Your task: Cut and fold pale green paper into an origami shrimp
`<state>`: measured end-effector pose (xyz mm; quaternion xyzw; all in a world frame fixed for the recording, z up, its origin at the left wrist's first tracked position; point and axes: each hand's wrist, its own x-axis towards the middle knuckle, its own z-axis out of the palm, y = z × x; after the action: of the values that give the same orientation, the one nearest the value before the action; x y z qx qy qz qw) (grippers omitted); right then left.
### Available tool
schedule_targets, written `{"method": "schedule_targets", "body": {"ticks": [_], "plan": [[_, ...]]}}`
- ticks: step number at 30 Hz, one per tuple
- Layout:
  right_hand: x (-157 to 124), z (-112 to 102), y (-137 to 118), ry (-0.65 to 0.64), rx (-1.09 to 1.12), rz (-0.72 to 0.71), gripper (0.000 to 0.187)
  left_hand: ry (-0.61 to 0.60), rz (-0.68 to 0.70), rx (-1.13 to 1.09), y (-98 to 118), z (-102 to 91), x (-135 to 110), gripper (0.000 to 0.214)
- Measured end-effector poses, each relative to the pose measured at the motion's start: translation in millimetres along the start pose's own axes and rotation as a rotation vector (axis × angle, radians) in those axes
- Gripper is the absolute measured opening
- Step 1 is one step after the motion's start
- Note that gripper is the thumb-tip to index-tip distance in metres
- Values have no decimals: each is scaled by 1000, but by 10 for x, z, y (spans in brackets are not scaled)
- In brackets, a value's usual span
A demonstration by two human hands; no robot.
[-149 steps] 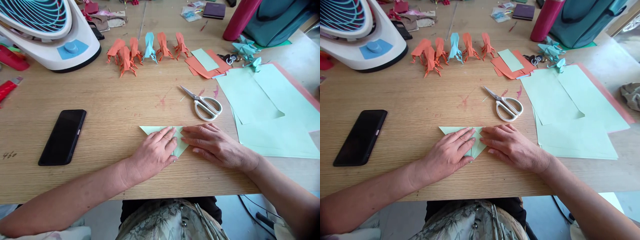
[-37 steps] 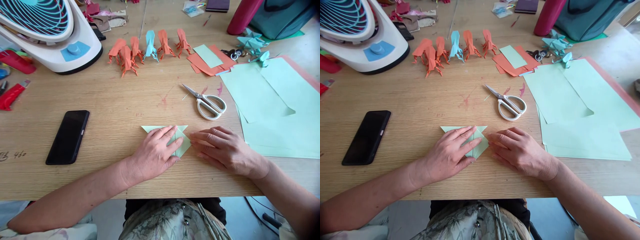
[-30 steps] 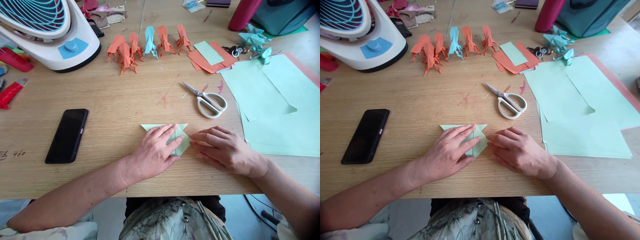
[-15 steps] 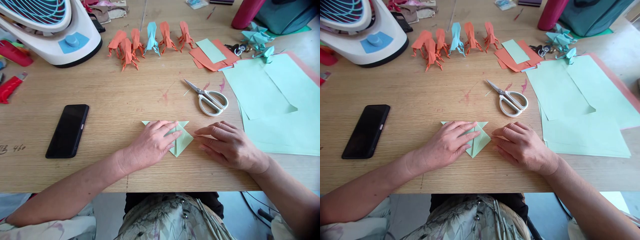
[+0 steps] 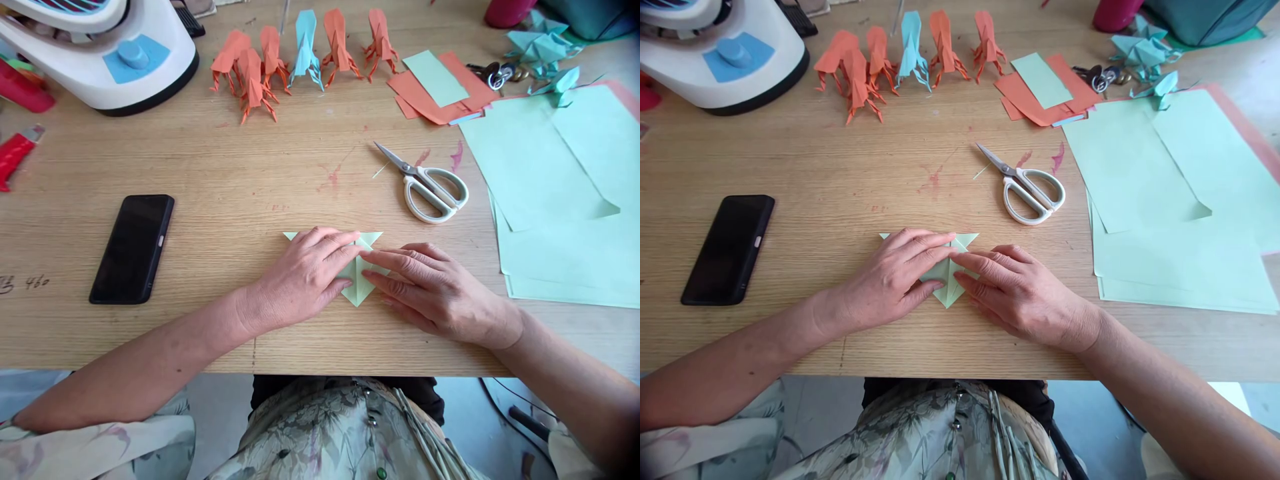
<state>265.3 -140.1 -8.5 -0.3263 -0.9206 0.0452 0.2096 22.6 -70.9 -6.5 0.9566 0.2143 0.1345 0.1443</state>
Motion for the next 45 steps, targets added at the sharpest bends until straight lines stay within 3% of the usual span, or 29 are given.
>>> {"method": "schedule_targets", "body": {"ticks": [19, 30, 35, 45], "plan": [[9, 12, 1, -77, 39, 49, 33, -44, -104, -75, 78, 10, 4, 49], [124, 78, -95, -102, -16, 153, 31, 58, -104, -129, 34, -4, -8, 64], [218, 70, -59, -72, -53, 135, 25, 148, -232, -12, -165, -52, -9, 51], [222, 120, -32, 30, 123, 195, 20, 52, -383, 176, -191, -103, 137, 31]]}}
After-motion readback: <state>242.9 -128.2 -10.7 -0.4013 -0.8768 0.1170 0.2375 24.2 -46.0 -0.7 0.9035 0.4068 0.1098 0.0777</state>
